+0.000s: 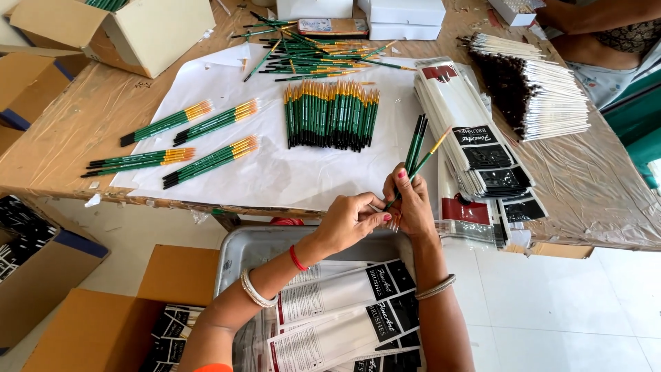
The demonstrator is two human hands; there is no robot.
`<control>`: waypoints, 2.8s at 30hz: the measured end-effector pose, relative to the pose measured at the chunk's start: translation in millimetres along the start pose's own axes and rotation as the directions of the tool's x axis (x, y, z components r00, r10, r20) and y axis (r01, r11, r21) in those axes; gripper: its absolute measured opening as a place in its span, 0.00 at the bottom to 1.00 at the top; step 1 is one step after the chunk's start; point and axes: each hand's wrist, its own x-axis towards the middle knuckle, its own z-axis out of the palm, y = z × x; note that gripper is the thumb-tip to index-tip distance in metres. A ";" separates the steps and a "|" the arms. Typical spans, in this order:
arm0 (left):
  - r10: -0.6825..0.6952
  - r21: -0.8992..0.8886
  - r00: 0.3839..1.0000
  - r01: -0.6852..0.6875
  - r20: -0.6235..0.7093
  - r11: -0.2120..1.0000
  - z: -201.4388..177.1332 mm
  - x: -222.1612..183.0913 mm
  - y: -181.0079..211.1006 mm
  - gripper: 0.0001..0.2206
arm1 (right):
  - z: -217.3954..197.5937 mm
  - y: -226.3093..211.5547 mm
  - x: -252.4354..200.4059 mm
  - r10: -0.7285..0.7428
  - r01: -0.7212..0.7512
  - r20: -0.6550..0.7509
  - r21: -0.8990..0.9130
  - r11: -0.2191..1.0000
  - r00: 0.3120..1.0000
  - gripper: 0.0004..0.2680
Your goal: The person sorts bundles of paintbrushes and places them into plastic sleeves with printed labels by hand, then puts the packaged brushes into a metal tray.
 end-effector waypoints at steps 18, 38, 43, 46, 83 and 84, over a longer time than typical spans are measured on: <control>-0.020 -0.075 0.961 -0.001 -0.275 0.997 -81.5 -2.5 -62.3 0.07 | -13.9 9.8 6.0 -0.019 0.021 -0.013 0.156 0.988 1.000 0.17; 0.130 0.233 0.983 -0.097 -0.133 0.968 30.9 12.7 8.4 0.09 | -13.0 14.2 8.0 -0.103 0.117 -0.112 0.119 0.986 0.988 0.20; 0.174 0.261 0.970 -0.125 -0.172 0.957 -0.9 1.4 22.9 0.05 | -6.0 11.7 0.9 -0.165 0.162 -0.119 -0.036 0.986 0.979 0.20; 0.226 0.275 0.950 -0.162 -0.216 0.948 -37.9 -14.0 34.6 0.05 | -10.4 14.5 -4.1 -0.160 0.159 -0.003 -0.081 0.984 0.987 0.19; -0.153 -0.265 0.970 0.100 -0.189 0.959 -144.7 -22.6 -71.3 0.09 | 3.8 -6.5 50.5 -0.406 0.304 -0.085 -0.530 0.792 0.910 0.15; -0.151 -0.284 0.969 0.092 -0.193 0.954 -144.0 -23.8 -70.3 0.09 | 2.3 -4.8 50.5 -0.381 0.297 -0.098 -0.460 0.837 0.919 0.18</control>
